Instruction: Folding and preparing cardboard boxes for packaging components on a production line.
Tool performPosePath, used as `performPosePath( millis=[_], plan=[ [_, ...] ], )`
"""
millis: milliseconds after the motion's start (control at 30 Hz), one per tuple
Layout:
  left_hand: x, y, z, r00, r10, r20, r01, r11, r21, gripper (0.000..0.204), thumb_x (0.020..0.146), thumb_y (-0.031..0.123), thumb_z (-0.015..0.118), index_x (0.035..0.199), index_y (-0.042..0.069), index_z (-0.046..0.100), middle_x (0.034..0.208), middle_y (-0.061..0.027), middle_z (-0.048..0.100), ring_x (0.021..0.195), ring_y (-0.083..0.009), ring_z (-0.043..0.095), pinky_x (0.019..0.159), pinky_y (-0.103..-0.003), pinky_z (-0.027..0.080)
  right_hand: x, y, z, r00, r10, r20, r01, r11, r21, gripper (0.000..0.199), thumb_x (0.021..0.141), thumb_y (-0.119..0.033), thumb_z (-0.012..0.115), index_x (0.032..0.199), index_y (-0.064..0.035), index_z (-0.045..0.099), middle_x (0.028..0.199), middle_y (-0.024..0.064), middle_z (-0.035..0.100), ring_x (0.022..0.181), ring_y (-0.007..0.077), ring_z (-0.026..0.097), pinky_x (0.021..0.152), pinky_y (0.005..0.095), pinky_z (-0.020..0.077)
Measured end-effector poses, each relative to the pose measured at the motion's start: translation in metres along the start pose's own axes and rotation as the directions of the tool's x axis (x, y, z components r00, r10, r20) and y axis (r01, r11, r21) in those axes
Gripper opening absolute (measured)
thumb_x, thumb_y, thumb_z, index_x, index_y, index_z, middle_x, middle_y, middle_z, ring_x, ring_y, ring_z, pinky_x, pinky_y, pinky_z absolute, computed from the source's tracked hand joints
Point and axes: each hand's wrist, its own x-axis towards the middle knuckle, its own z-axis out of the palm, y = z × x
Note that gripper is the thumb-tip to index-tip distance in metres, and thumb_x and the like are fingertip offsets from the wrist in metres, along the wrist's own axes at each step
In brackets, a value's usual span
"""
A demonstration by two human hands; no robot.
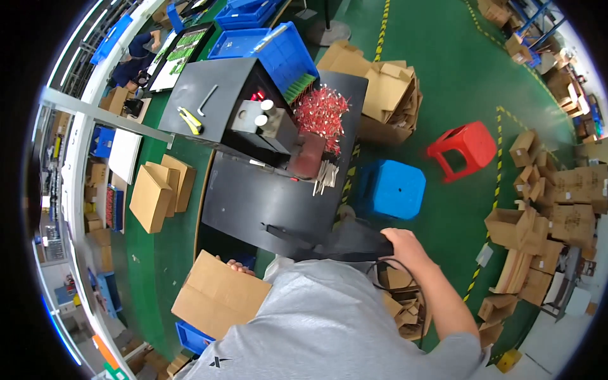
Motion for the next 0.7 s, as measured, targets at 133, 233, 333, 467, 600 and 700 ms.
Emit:
performPosePath(
  millis=[133,233,333,467,600,700],
  plan=[
    [-0.03,-0.049,0.029,0.994,0.067,-0.086,-0.064,0.997,0.043,0.042,0.107,0.042,0.035,0.126,0.008,0.051,0.129,-0.0151,0.06,0.128,-0.0319,0.053,0.112,-0.047,0.035,-0.016,0.042,-0.043,0.98,0.175,0.099,-0.188,0.973,0.138,0.065,0.059,-0.021,0.091,0.114,-0.0043,0.06,0.108,0.0181,0.066,0.103,0.0398,0.064,0.086,0.042,0.0514],
    [-0.025,-0.079,0.028,0.989,0.123,-0.077,-0.119,0.991,0.055,0.042,0.107,0.042,0.035,0.126,0.008,0.051,0.128,-0.015,0.06,0.128,-0.0319,0.053,0.112,-0.047,0.035,-0.026,0.066,-0.065,0.925,0.327,0.193,-0.358,0.922,0.149,0.067,0.062,-0.017,0.091,0.119,-0.0072,0.057,0.11,0.0163,0.066,0.106,0.0367,0.063,0.09,0.0418,0.0502],
    [-0.017,-0.098,0.018,0.988,0.143,-0.049,-0.141,0.989,0.038,0.042,0.107,0.042,0.035,0.126,0.008,0.052,0.128,-0.015,0.06,0.128,-0.032,0.053,0.112,-0.047,0.035,-0.024,0.089,-0.089,0.906,0.368,0.209,-0.395,0.912,0.107,0.065,0.063,-0.015,0.09,0.119,-0.0076,0.056,0.112,0.0167,0.066,0.109,0.0378,0.062,0.091,0.043,0.0502],
    [-0.004,-0.107,0.002,0.987,0.159,0.011,-0.159,0.987,0.007,0.043,0.107,0.042,0.034,0.126,0.008,0.052,0.128,-0.0149,0.061,0.128,-0.032,0.053,0.112,-0.048,0.035,-0.019,0.104,-0.101,0.886,0.437,0.158,-0.432,0.899,-0.065,0.065,0.063,-0.015,0.09,0.117,-0.007,0.055,0.109,0.0172,0.066,0.107,0.0387,0.063,0.09,0.0443,0.0505],
    [-0.022,-0.121,-0.002,0.973,0.226,0.047,-0.226,0.974,-0.02,0.043,0.107,0.042,0.034,0.126,0.008,0.052,0.128,-0.0148,0.061,0.128,-0.032,0.053,0.112,-0.048,0.035,-0.045,0.127,-0.106,0.86,0.501,0.095,-0.484,0.861,-0.158,0.067,0.063,-0.015,0.09,0.118,-0.007,0.054,0.108,0.0184,0.067,0.106,0.0388,0.063,0.09,0.0449,0.0506],
    [-0.031,-0.129,0.0,0.951,0.309,0.021,-0.309,0.95,0.032,0.046,0.107,0.045,0.033,0.127,0.009,0.053,0.13,-0.0149,0.061,0.127,-0.0319,0.054,0.112,-0.047,0.035,-0.061,0.121,-0.119,0.815,0.578,-0.039,-0.579,0.815,-0.011,0.066,0.062,-0.014,0.089,0.117,-0.0036,0.054,0.111,0.0189,0.068,0.105,0.0347,0.066,0.091,0.0408,0.0514]
  ],
)
